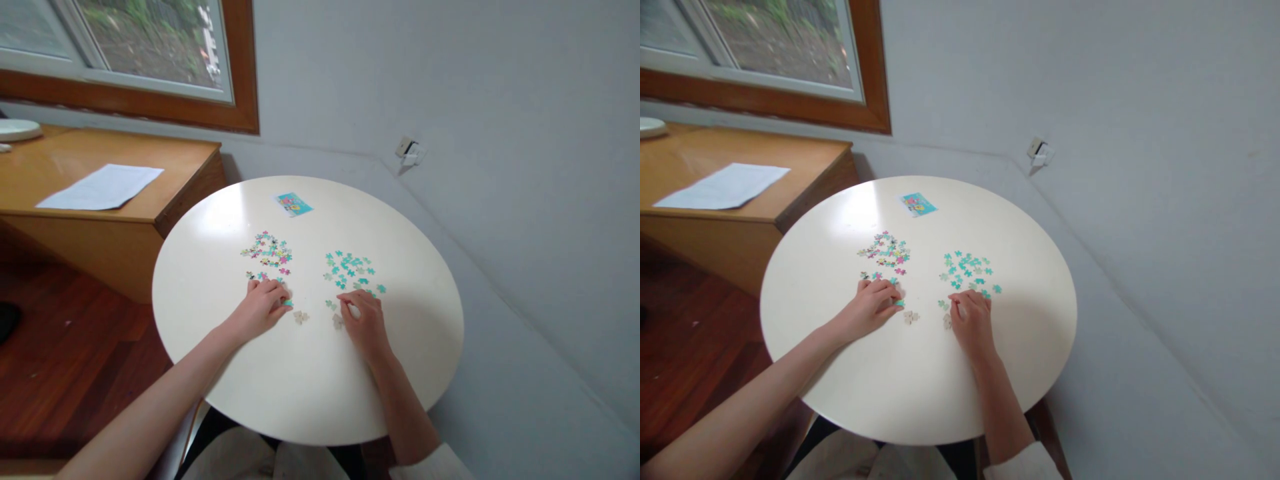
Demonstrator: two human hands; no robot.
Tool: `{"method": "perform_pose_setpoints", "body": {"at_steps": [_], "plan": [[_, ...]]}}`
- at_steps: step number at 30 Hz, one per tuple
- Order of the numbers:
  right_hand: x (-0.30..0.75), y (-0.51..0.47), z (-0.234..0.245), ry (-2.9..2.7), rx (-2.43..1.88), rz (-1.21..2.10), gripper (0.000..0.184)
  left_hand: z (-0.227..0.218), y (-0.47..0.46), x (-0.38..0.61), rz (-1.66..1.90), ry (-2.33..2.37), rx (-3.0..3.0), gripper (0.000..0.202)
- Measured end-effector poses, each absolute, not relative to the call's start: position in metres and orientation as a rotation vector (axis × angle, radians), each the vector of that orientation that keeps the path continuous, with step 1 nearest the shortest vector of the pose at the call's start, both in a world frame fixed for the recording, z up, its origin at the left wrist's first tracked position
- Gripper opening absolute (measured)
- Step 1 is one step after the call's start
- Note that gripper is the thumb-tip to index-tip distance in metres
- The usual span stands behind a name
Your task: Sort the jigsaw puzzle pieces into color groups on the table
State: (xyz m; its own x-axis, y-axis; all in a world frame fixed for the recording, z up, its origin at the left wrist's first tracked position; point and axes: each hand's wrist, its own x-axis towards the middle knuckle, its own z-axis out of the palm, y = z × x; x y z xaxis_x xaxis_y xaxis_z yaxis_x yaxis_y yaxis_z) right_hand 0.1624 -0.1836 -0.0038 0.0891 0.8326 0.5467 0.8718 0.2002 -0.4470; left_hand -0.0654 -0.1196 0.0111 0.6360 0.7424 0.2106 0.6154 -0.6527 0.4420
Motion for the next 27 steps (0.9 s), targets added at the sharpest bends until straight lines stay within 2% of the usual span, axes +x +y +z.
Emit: {"method": "perform_pose_setpoints", "body": {"at_steps": [8, 13, 21, 27], "plan": [[0.158, -0.188, -0.004, -1.910, -1.613, -0.093, 0.030, 0.011, -0.120, -0.066, 0.550, 1.089, 2.533, 0.012], [0.158, -0.188, -0.006, -1.826, -1.783, -0.160, 0.035, 0.011, -0.120, -0.066, 0.549, 1.082, 2.536, 0.013], [0.166, -0.189, -0.001, -1.658, -2.039, -0.246, 0.029, 0.011, -0.120, -0.066, 0.543, 1.091, 2.525, 0.013], [0.168, -0.189, -0.002, -1.631, -2.032, -0.268, 0.026, 0.014, -0.121, -0.065, 0.510, 1.111, 2.503, 0.013]]}}
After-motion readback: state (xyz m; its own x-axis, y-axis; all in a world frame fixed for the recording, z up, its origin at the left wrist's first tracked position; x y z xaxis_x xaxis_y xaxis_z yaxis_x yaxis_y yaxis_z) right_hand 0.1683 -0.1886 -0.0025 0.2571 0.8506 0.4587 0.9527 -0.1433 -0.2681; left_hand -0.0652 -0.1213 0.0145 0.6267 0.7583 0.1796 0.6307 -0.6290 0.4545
